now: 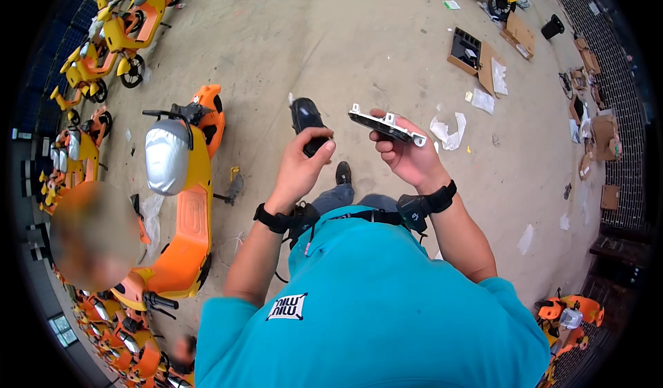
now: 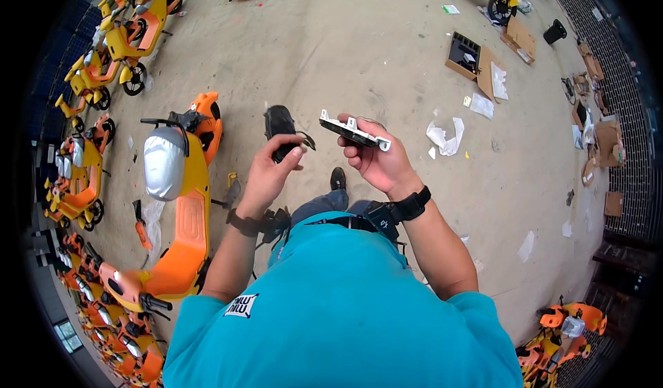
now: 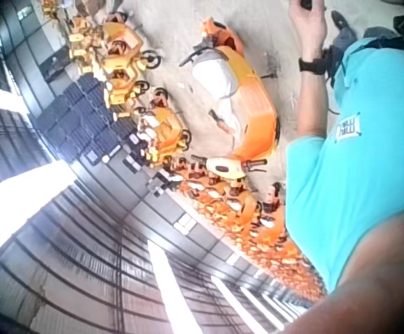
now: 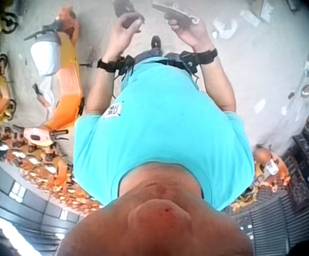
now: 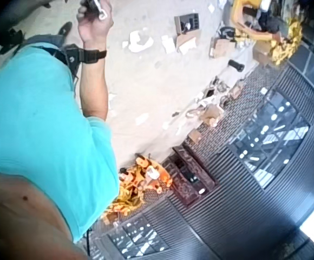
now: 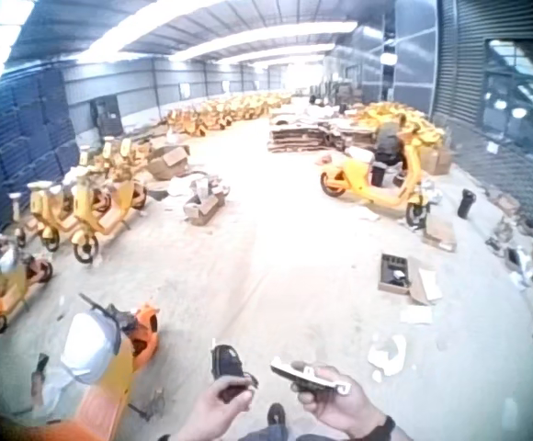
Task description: The person picks up a dashboard instrument cluster and its wiring harness, carries it to a yellow electric scooter, and connects the wiring plugs to the vehicle's internal ports until the digital display activates.
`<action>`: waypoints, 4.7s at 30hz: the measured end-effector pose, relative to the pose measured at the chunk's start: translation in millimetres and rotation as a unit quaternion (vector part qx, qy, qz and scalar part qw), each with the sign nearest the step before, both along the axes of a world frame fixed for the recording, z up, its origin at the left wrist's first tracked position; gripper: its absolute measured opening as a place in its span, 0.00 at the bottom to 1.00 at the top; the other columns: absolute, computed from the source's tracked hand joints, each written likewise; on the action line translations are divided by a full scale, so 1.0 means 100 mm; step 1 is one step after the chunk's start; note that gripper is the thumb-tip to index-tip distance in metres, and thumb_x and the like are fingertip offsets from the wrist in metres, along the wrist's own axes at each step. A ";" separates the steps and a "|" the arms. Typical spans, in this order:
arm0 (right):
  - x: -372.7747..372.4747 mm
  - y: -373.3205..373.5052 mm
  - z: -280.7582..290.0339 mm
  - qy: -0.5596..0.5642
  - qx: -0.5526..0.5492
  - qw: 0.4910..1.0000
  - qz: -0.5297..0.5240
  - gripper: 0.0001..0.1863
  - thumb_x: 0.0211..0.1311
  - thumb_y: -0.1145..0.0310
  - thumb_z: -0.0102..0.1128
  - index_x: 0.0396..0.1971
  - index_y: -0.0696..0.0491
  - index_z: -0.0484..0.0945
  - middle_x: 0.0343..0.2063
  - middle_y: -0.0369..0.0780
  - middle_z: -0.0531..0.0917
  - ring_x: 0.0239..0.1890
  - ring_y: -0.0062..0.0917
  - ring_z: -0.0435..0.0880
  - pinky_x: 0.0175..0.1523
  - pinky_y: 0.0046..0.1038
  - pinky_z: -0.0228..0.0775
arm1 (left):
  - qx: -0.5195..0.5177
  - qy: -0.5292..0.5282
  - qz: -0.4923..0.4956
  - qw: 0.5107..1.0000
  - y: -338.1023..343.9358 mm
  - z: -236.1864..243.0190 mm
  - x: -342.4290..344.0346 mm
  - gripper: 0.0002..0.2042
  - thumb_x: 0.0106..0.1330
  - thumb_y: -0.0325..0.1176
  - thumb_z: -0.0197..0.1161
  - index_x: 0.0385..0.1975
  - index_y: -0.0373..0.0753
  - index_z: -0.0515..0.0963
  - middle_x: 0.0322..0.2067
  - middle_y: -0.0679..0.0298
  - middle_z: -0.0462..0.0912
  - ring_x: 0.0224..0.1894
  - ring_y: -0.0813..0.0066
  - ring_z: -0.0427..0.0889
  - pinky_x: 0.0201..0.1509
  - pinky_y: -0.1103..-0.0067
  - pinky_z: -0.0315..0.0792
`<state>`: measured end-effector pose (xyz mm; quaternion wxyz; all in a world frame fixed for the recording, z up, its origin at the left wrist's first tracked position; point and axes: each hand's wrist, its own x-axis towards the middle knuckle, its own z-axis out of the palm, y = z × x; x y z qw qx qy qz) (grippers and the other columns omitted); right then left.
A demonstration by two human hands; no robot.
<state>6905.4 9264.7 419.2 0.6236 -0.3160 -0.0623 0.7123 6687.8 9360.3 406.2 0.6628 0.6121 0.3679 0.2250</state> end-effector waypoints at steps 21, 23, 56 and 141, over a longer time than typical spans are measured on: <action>3.81 5.36 0.02 -0.114 0.028 0.979 0.164 0.24 0.73 0.46 0.43 0.37 0.54 0.74 0.24 0.35 0.77 0.21 0.15 0.72 0.28 0.17 0.65 | -0.121 -0.085 0.018 0.989 5.25 0.14 3.81 0.07 0.65 0.34 0.66 0.34 0.36 0.79 0.29 0.73 0.77 0.33 0.87 0.71 0.38 0.85 0.65; 4.09 5.90 -0.01 -0.154 0.025 0.975 0.157 0.23 0.73 0.47 0.45 0.35 0.53 0.75 0.25 0.33 0.77 0.24 0.14 0.71 0.29 0.16 0.64 | -0.144 -0.102 0.028 0.984 5.73 0.08 4.09 0.07 0.65 0.34 0.65 0.34 0.36 0.79 0.29 0.73 0.77 0.33 0.87 0.71 0.38 0.85 0.65; 8.60 15.82 -0.18 0.018 -0.032 0.969 0.245 0.25 0.76 0.52 0.39 0.50 0.59 0.73 0.45 0.42 0.82 0.47 0.27 0.81 0.53 0.34 0.74 | -0.038 -0.025 0.044 0.998 15.11 0.04 8.60 0.09 0.64 0.35 0.67 0.37 0.36 0.81 0.33 0.67 0.82 0.39 0.81 0.75 0.45 0.80 0.68; 7.22 44.78 -1.00 -0.280 0.174 0.894 0.302 0.10 0.71 0.63 0.53 0.35 0.54 0.72 0.35 0.38 0.81 0.33 0.19 0.76 0.40 0.22 0.69 | -0.057 0.021 0.444 0.894 42.25 -1.61 7.29 0.19 0.63 0.27 0.63 0.55 0.41 0.73 0.45 0.61 0.79 0.46 0.74 0.75 0.52 0.78 0.70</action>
